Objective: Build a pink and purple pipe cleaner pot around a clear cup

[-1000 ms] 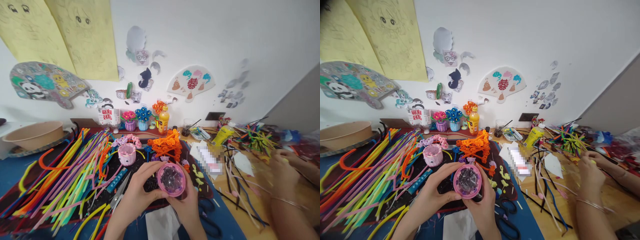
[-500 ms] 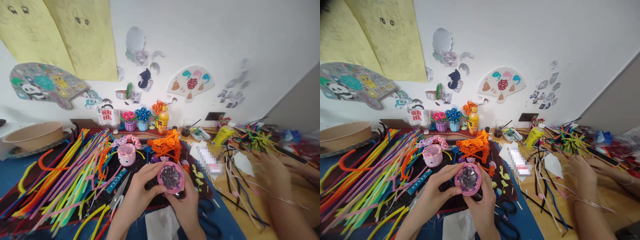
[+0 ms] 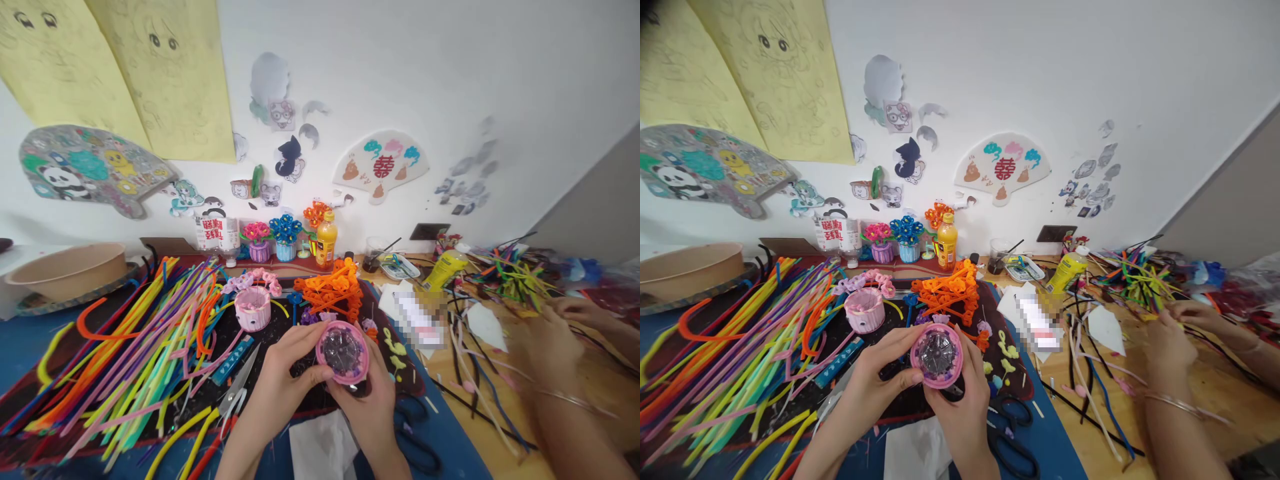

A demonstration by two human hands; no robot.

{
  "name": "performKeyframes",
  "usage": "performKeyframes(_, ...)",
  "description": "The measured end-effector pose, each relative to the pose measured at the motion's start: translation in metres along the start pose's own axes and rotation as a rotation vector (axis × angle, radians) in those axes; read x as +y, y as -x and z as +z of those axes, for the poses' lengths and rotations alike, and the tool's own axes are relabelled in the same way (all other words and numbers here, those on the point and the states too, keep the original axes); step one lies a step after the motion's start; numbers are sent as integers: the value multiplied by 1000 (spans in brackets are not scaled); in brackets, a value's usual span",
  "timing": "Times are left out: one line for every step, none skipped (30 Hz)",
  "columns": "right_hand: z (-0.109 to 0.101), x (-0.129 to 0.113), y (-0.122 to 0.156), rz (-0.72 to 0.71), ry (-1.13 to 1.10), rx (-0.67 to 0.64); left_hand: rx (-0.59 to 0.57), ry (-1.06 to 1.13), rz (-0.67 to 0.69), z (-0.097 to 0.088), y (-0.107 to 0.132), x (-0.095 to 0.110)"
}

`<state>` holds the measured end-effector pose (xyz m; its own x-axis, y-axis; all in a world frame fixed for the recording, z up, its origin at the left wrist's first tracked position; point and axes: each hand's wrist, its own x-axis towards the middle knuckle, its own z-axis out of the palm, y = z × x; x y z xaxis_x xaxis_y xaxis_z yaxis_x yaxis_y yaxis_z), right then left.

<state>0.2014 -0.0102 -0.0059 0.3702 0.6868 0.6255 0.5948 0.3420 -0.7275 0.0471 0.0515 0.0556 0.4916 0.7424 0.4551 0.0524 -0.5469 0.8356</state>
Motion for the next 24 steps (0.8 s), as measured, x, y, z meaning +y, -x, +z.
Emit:
performKeyframes(0,0,0,-2,9,2,-10,-12,0,0,0,0)
performKeyframes(0,0,0,-5,19,5,-20,-22,0,1,1,-1)
performKeyframes(0,0,0,-10,29,8,-30,-29,-2,1,1,-1)
performKeyframes(0,0,1,-14,41,16,-38,-33,-2,1,1,-2)
performKeyframes(0,0,1,-18,54,27,-40,-37,0,2,1,-2)
performKeyframes(0,1,1,-22,68,39,-40,-42,3,2,1,-3)
performKeyframes(1,1,1,-23,79,50,-37,-49,5,3,1,-3)
performKeyframes(1,1,1,-23,88,57,-34,-57,9,4,1,-4)
performKeyframes(1,2,1,-21,95,62,-34,-64,13,5,1,-4)
performKeyframes(2,2,1,-18,99,66,-37,-69,12,6,1,-4)
performKeyframes(2,3,0,-13,101,68,-44,-74,9,6,1,-4)
performKeyframes(2,3,0,-10,103,71,-52,-77,5,7,2,-5)
performKeyframes(2,3,0,-9,105,75,-61,-79,2,7,2,-5)
performKeyframes(2,3,0,-10,106,78,-68,-81,-1,8,2,-5)
performKeyframes(2,3,0,-12,105,76,-73,-80,-3,8,2,-5)
performKeyframes(2,2,-1,-14,102,72,-72,-75,-3,7,2,-6)
performKeyframes(2,1,-1,-14,100,66,-65,-67,-5,7,3,-6)
performKeyframes(2,0,-1,-14,100,60,-53,-54,-11,8,3,-6)
performKeyframes(2,-2,-2,-12,101,56,-37,-39,-20,8,3,-7)
performKeyframes(2,-3,-2,-11,102,55,-21,-21,-35,9,3,-7)
performKeyframes(2,-5,-2,-12,104,53,-8,-3,-51,10,3,-7)
performKeyframes(2,-6,-2,-13,104,50,-1,11,-71,11,4,-7)
performKeyframes(2,-7,-2,-14,103,47,0,21,-93,13,4,-7)
performKeyframes(2,-8,-2,-14,100,42,2,28,-113,15,4,-6)
